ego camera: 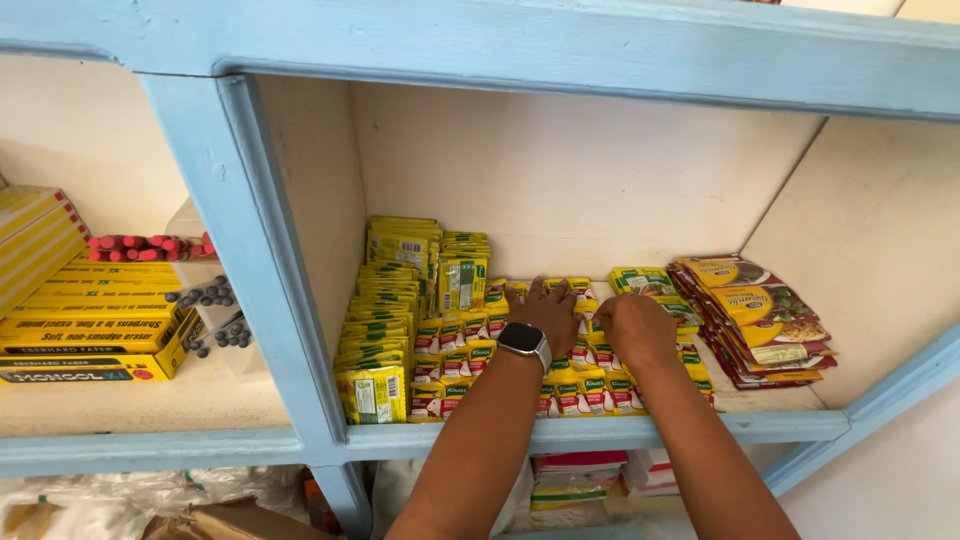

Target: The person sits on the floor and transfers small yellow packets from a cardboard box onto a light blue shelf. They arrange the packets in neat rows, filling the available space on the shelf. The person repeatedly reaches into the box to retrieve more packets and places them on the shelf.

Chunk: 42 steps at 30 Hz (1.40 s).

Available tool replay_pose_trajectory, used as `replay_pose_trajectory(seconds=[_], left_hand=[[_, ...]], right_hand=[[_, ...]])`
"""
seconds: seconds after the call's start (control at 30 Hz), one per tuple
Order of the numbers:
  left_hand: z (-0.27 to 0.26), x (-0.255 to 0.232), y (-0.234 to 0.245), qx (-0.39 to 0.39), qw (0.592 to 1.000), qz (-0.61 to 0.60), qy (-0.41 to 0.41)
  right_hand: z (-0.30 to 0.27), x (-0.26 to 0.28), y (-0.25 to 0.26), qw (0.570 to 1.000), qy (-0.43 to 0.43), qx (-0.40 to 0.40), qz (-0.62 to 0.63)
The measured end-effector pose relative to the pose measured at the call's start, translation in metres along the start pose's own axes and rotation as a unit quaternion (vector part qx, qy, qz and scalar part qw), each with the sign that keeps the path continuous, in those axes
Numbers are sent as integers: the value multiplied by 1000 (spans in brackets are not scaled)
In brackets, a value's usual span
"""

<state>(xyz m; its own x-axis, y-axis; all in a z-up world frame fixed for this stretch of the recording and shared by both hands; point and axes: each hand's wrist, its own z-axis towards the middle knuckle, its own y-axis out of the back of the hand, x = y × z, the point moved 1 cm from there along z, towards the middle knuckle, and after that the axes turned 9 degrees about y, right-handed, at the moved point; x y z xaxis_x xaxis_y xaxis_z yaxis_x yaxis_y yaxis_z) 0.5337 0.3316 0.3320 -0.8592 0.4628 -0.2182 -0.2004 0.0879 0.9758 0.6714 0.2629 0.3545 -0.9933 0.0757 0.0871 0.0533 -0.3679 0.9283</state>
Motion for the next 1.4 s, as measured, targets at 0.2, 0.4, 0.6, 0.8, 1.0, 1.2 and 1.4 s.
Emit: replay_pose_trajectory(seconds=[0.2,0.4,0.6,0.8,1.0,1.2,1.4], left_hand=[[0,1,-1,-3,1000,-5,0],[-3,-1,3,5,1000,-9,6],[-1,-2,1,-5,1000,-8,-1],[-40,-17,38,-262,951,-117,-114],[-221,6,108,-354,881,-125,-288],[-390,132,106,-293,893,-97,-327],[-476,235,9,-309,936,-159,-57]], right_hand=[[-4,1,8,1000,-8,4,12],[-10,-15,19,964,44,-247,89],[-19,-8,36,920,54,-357,150],[-26,-15,46,844,115,-441,281],[-90,10,57,755,189,-513,361],[-207,133,64,766,217,-424,432],[-256,290,56,694,503,-154,492]])
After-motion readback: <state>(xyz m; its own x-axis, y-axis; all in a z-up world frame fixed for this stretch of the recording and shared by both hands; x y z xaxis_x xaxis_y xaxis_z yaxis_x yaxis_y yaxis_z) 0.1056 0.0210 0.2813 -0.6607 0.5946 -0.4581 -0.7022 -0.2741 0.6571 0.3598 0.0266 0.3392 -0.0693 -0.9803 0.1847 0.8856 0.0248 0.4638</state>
